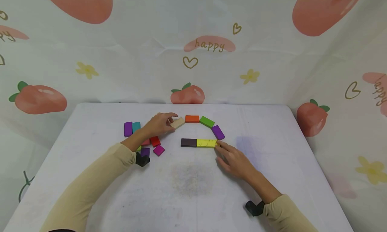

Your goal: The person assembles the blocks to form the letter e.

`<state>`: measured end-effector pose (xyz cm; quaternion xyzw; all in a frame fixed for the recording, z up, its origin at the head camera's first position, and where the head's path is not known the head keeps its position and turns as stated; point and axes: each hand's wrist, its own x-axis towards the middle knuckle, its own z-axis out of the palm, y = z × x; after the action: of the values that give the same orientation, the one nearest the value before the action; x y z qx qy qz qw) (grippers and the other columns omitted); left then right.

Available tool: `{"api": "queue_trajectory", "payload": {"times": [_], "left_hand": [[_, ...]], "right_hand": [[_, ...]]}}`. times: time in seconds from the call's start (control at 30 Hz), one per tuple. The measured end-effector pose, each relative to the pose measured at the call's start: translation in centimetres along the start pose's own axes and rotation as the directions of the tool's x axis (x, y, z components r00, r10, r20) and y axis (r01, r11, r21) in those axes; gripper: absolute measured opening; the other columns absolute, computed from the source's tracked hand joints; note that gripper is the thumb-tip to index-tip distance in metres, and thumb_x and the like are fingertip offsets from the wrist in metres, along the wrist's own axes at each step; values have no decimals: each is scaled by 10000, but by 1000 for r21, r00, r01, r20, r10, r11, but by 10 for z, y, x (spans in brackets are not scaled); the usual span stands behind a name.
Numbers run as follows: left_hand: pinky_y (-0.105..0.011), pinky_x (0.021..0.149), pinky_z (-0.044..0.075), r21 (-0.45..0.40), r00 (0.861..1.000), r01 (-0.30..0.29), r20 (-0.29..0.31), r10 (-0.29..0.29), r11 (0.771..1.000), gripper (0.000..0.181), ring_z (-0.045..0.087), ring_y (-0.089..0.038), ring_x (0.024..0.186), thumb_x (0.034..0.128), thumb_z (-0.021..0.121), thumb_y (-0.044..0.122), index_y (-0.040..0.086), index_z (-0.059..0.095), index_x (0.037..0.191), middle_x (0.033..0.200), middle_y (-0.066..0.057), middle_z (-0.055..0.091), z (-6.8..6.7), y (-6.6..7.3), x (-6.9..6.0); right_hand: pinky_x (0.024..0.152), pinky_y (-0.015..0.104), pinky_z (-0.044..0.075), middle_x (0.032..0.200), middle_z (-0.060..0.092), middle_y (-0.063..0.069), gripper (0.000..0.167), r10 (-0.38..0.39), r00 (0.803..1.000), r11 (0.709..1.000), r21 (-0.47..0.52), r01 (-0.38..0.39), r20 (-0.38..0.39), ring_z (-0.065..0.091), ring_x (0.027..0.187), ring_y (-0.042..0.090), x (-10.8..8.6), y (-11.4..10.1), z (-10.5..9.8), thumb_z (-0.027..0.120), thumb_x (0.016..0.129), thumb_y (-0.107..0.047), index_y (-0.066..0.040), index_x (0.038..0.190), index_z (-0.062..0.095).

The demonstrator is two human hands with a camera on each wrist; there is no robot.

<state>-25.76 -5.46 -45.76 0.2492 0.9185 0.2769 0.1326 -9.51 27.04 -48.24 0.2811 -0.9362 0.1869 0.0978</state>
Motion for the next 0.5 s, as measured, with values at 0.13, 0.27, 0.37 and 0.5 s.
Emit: {"api": "queue_trajectory", "payload": {"times": [0.13,0.27,0.37,0.5], "left_hand": [[-419,894,520,10,1000,8,-2,-8,1000,598,609,-224,965,868,775,212,136,545,1415,1112,-95,668,-1,-1,0],[-395,871,532,-6,1000,-4,7,4,1000,609,609,-229,973,870,773,201,127,535,1426,1116,-98,669,-8,-4,-5],[-404,889,536,-29,1000,-11,1,11,1000,601,616,-249,1016,883,755,159,104,523,1434,1135,-115,666,-19,-10,-14],[-447,923,527,-31,998,-6,-55,4,1000,558,630,-278,1059,897,720,95,65,528,1420,1149,-141,675,-37,-23,-35]], "right_hand": [[922,473,526,1400,556,181,472,7,1000,1000,6,-7,11,595,1218,345,0,-1,-1,780,843,-128,14,1273,649],[929,467,525,1405,554,175,471,18,1000,1000,7,-18,25,592,1225,339,1,-1,-2,774,851,-142,8,1279,648],[928,465,525,1405,554,177,471,18,1000,1000,7,-19,24,594,1223,340,1,-1,-1,778,849,-137,9,1278,648],[924,471,525,1403,555,181,473,19,1000,1000,8,-19,19,596,1217,349,0,-1,-1,782,848,-130,12,1278,647]]}}
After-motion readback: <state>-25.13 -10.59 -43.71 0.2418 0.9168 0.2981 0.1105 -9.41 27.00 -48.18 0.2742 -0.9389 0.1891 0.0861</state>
